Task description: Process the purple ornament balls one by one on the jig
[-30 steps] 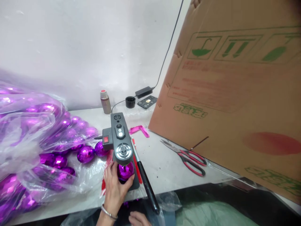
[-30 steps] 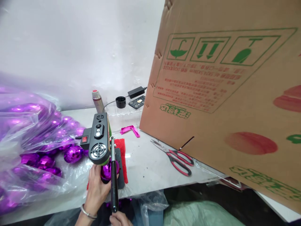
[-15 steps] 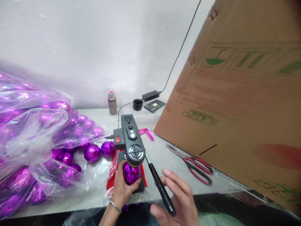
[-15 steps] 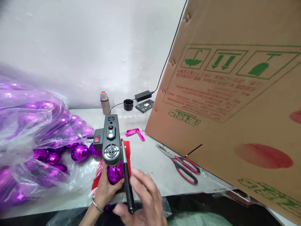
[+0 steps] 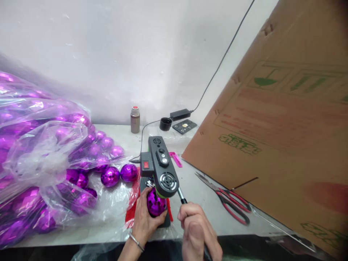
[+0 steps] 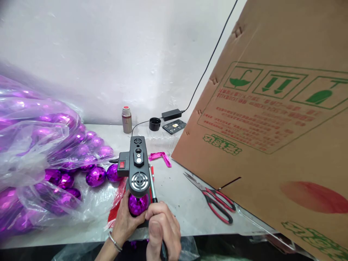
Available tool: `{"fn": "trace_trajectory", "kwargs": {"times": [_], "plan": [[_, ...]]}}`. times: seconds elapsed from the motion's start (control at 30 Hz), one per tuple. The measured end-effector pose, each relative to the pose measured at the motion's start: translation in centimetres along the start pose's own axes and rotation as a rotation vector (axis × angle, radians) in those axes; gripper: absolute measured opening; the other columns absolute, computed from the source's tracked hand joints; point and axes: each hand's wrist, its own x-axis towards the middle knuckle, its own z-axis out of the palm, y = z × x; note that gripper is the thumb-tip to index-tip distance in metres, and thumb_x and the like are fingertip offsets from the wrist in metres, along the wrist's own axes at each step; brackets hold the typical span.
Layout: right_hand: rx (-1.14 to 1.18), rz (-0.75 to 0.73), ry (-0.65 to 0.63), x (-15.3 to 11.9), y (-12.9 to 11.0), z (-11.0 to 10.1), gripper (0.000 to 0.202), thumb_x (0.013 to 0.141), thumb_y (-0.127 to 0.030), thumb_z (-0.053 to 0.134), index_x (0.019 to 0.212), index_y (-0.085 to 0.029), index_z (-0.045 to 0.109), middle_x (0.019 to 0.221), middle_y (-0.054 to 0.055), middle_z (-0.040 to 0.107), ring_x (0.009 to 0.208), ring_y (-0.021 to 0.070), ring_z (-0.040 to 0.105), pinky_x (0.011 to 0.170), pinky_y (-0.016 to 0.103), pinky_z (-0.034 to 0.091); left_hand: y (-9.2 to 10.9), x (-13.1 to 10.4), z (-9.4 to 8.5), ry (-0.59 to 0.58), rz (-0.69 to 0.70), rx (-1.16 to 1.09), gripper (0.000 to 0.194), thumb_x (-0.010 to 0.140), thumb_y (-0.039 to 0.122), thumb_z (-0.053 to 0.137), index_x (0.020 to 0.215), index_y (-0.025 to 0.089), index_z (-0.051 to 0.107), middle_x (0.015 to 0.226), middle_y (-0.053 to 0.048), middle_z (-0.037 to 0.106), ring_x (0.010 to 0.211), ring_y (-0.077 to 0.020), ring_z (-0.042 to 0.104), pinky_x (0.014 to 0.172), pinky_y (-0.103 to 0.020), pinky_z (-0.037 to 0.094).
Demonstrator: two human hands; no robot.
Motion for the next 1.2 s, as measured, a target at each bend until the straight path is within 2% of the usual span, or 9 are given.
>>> {"fn": "trace_trajectory", "kwargs": {"times": [0.33,0.63,0.83,1.2], "plan": [[-0.084,-0.012,0.058,-0.6,0.5,0.2,0.042,0.112,-0.026,0.046,0.071,-0.022,0.052,0.069,-0.003,0.058,0.063,0.0112,0.054,0.071,0.028,0.048,-0.5,-0.2,0.4,0.031,0.077,0.090,0.075,0.071,0.037,0.083,0.138,0.016,0.057,0.129,-0.019,0.076,0.120,-0.0405,0.076,0.101,-0.062,0.064],[-0.067,-0.031,0.049,-1.1,0.9,0.0,0.042,0.112,-0.024,0.045,0.072,-0.022,0.051,0.071,-0.003,0.059,0.063,0.0109,0.055,0.074,0.028,0.049,-0.5,-0.2,0.3,0.038,0.107,0.096,0.074,0.070,0.034,0.084,0.137,0.016,0.058,0.129,-0.018,0.076,0.119,-0.0398,0.076,0.100,-0.060,0.065],[-0.058,-0.062,0.055,-0.8,1.0,0.2,0.042,0.113,-0.023,0.042,0.072,-0.022,0.048,0.071,-0.003,0.056,0.062,0.0101,0.052,0.070,0.026,0.047,-0.2,0.0,0.2,0.022,0.087,0.087,0.071,0.071,0.035,0.083,0.136,0.017,0.060,0.128,-0.017,0.076,0.118,-0.0389,0.076,0.100,-0.060,0.064],[0.033,-0.010,0.004,-1.8,1.7,-0.1,0.035,0.110,-0.019,0.045,0.075,-0.022,0.051,0.073,-0.001,0.056,0.063,0.0119,0.053,0.059,0.027,0.044,0.4,0.2,0.0,-0.013,0.026,0.042,0.070,0.070,0.038,0.082,0.134,0.018,0.061,0.129,-0.017,0.076,0.120,-0.0387,0.075,0.104,-0.062,0.062]]}}
